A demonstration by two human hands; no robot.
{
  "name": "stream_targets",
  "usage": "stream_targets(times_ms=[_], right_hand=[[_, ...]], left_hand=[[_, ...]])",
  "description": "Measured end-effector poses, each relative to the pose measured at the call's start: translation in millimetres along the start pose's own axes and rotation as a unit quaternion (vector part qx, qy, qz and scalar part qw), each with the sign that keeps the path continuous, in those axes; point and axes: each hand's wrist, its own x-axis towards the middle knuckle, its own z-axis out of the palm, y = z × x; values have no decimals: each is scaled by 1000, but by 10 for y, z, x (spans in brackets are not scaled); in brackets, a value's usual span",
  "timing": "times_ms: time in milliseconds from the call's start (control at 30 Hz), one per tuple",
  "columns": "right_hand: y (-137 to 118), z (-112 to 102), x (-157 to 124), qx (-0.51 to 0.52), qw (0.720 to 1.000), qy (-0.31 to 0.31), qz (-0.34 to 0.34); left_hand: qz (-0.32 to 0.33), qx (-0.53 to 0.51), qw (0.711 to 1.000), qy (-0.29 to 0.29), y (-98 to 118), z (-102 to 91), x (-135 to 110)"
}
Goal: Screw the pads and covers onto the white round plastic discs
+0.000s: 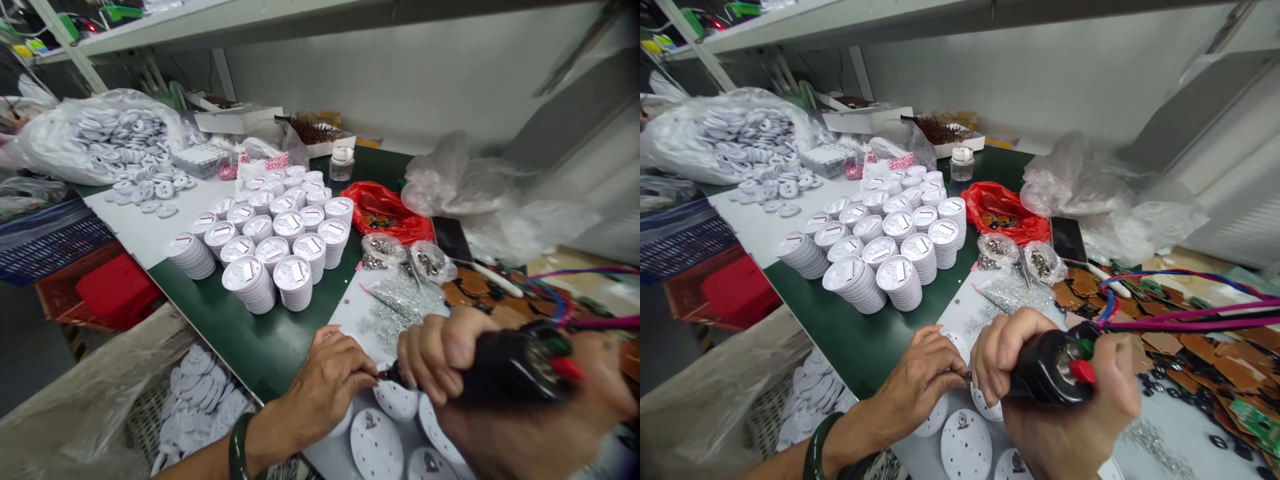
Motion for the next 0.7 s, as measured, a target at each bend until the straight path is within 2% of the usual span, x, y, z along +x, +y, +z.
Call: stream_targets(times_ms=[67,367,467,567,700], right_hand=[[0,-4,-40,4,1000,-7,-5],[51,-98,-196,44,993,-110,14],[81,-8,-179,46,992,-118,1],[69,173,-120,54,994,-90,3],[20,363,-70,53,996,-63,23]], left_hand=[[-6,-8,1000,8,6,-27,-57],[-40,-42,998,6,60,-164,-211],[-56,-70,996,5,84,-277,-215],[-72,-113,991,19,96,-373,-234],[-84,-122,988,33,97,-385,-328]])
